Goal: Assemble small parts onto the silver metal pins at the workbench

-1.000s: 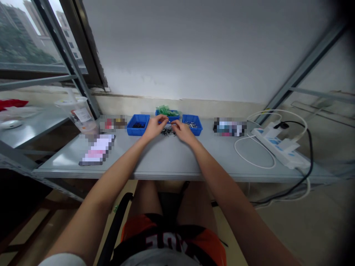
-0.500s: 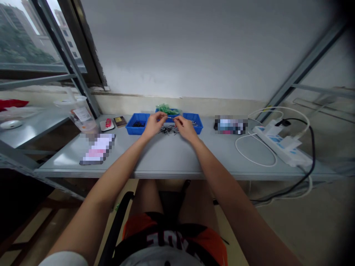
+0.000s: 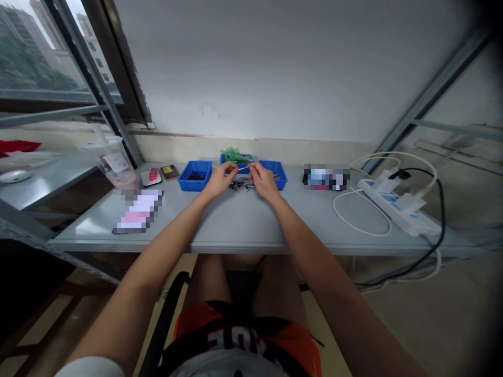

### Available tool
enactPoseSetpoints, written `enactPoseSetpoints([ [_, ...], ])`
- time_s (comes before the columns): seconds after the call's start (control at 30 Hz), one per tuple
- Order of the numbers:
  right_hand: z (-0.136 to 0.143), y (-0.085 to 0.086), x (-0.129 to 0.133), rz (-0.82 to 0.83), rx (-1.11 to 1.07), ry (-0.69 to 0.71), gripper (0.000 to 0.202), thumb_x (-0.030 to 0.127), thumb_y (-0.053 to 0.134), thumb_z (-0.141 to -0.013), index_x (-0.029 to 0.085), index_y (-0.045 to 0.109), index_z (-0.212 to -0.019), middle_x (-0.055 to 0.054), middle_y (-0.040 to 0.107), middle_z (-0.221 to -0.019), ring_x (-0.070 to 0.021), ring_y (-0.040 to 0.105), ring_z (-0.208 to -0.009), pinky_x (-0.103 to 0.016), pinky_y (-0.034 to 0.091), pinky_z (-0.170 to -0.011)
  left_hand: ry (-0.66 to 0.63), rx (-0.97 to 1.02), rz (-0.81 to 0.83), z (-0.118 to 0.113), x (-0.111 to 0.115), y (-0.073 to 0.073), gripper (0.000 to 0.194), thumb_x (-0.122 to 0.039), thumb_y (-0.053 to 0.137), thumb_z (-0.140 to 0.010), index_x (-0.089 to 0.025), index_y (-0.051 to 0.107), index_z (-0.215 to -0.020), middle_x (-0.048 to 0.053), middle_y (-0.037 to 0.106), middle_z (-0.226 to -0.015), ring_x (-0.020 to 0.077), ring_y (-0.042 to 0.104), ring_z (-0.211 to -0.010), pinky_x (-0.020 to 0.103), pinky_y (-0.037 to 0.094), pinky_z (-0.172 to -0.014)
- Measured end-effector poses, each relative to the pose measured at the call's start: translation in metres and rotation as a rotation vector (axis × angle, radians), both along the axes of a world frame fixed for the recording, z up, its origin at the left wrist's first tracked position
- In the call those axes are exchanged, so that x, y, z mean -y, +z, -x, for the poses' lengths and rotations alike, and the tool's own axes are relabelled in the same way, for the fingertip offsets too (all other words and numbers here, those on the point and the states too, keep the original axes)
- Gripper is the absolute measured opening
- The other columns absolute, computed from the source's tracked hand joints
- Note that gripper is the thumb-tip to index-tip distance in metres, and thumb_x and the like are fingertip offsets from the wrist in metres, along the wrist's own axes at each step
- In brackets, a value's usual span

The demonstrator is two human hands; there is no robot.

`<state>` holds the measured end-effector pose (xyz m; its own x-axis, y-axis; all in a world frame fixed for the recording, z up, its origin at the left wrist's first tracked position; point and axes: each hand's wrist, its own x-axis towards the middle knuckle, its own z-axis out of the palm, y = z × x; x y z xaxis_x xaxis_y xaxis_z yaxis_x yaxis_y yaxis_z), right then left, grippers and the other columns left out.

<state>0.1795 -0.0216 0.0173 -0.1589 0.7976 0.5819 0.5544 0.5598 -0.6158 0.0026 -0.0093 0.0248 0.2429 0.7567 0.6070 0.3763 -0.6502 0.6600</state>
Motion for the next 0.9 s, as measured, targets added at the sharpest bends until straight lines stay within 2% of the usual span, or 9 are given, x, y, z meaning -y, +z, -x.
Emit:
enactPoseSetpoints([
  [0.27, 0.0005, 0.0003, 0.0008, -0.040, -0.010, -0.032, 0.033, 0.041, 0.034, -0.096, 0.022, 0.060, -0.106, -0.001, 0.062, -0.074, -0.0156, 0.058, -0.068, -0.029, 0.044, -0.073, 0.016, -0.066, -0.032, -0.0007, 0.0014, -0.0004, 0.008, -0.020, 0.054, -0.087, -0.015, 0.060, -0.084, 0.003, 0.066, -0.082, 0.0132, 0.059, -0.075, 0.026, 0.048, -0.073],
  [0.43, -0.0006, -0.0007, -0.0018, -0.066, -0.038, -0.079, 0.029, 0.040, 0.041, -0.094, 0.021, 0.060, -0.102, -0.001, 0.060, -0.069, -0.0160, 0.056, -0.065, -0.029, 0.043, -0.068, 0.017, -0.091, -0.055, -0.0005, 0.0011, -0.0004, 0.008, -0.021, 0.054, -0.087, -0.015, 0.060, -0.085, 0.003, 0.066, -0.081, 0.0137, 0.060, -0.075, 0.027, 0.048, -0.073],
  [0.9, -0.0019, -0.0013, -0.0018, -0.024, -0.019, -0.075, 0.029, 0.042, 0.041, -0.093, 0.023, 0.062, -0.099, -0.002, 0.062, -0.071, -0.0155, 0.056, -0.066, -0.029, 0.044, -0.069, 0.018, -0.117, -0.081, 0.0019, -0.0011, -0.0033, 0.008, -0.022, 0.054, -0.086, -0.016, 0.060, -0.083, 0.002, 0.065, -0.078, 0.0128, 0.058, -0.070, 0.027, 0.048, -0.070],
])
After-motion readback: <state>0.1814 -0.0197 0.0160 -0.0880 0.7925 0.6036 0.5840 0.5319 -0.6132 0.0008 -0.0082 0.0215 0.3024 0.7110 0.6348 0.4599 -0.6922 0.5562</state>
